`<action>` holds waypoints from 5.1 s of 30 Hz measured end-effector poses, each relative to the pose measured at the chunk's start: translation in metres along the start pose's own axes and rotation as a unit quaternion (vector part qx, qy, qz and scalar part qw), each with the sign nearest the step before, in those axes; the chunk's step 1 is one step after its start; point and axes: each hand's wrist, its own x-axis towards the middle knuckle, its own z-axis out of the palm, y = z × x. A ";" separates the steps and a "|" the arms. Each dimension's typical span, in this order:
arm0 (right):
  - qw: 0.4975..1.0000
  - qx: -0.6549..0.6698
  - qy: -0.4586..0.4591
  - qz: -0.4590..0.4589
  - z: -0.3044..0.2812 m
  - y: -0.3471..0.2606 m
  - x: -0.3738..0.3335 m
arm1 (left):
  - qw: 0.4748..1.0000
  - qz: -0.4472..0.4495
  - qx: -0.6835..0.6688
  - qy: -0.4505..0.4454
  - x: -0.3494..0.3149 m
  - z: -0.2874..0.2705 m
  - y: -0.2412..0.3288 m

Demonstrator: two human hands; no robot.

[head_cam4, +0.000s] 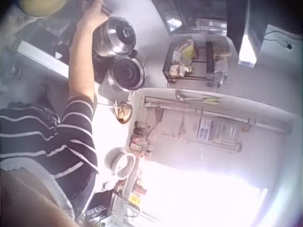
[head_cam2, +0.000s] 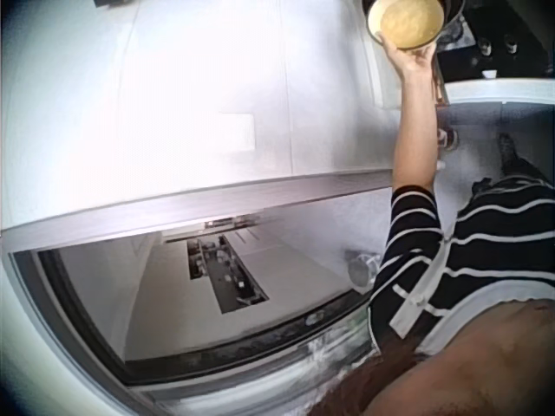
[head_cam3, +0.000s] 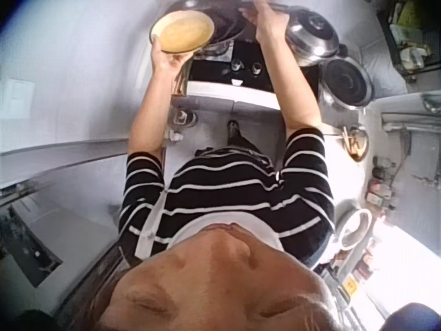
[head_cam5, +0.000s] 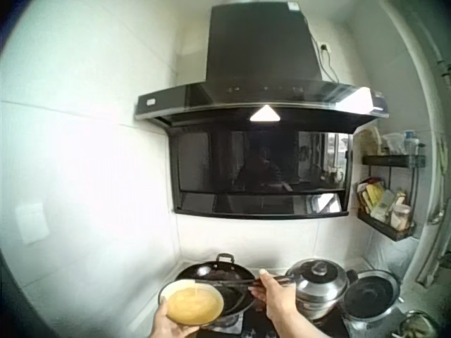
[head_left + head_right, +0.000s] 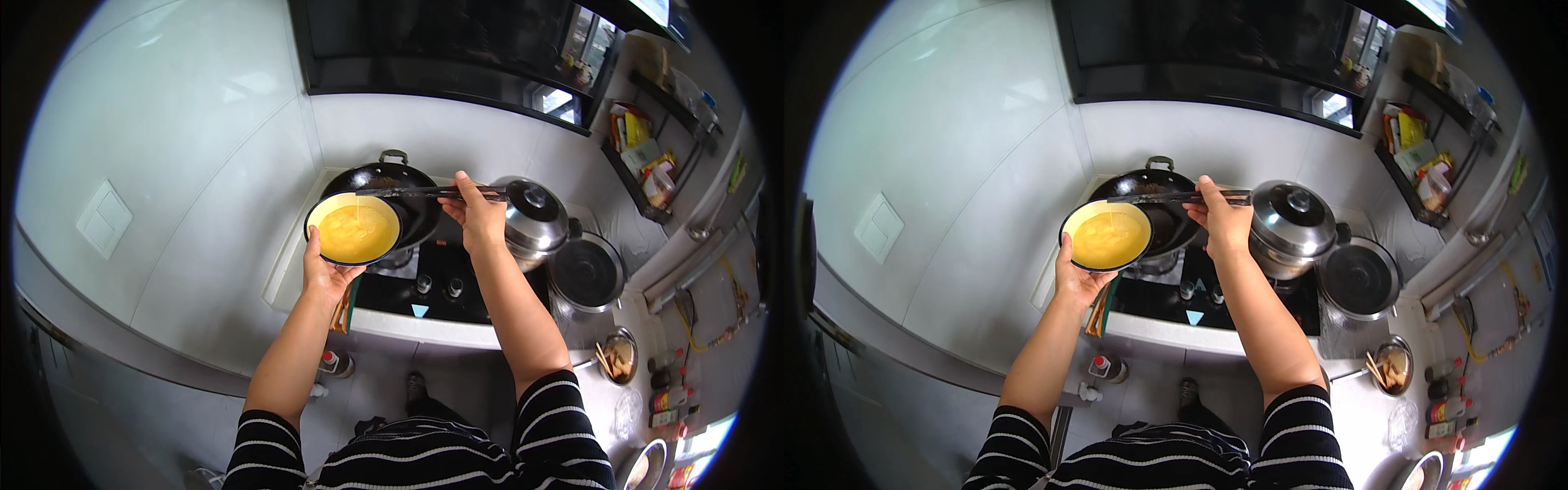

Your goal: The person beats eggs in a bowl with chopsticks while standing at a counter, turns on a stove burner under a wok on a range, and resumes beating the eggs.

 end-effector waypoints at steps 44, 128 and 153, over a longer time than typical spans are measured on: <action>0.999 -0.005 -0.038 -0.018 0.071 0.035 0.025 | 0.999 -0.008 -0.034 -0.025 0.054 -0.036 0.061; 0.967 -0.071 -0.021 0.244 -0.224 0.022 -0.202 | 0.993 -0.090 -0.051 -0.053 -0.209 -0.008 -0.200; 0.966 -0.019 0.004 0.259 -0.243 0.018 -0.196 | 0.994 -0.090 -0.031 -0.058 -0.201 -0.003 -0.208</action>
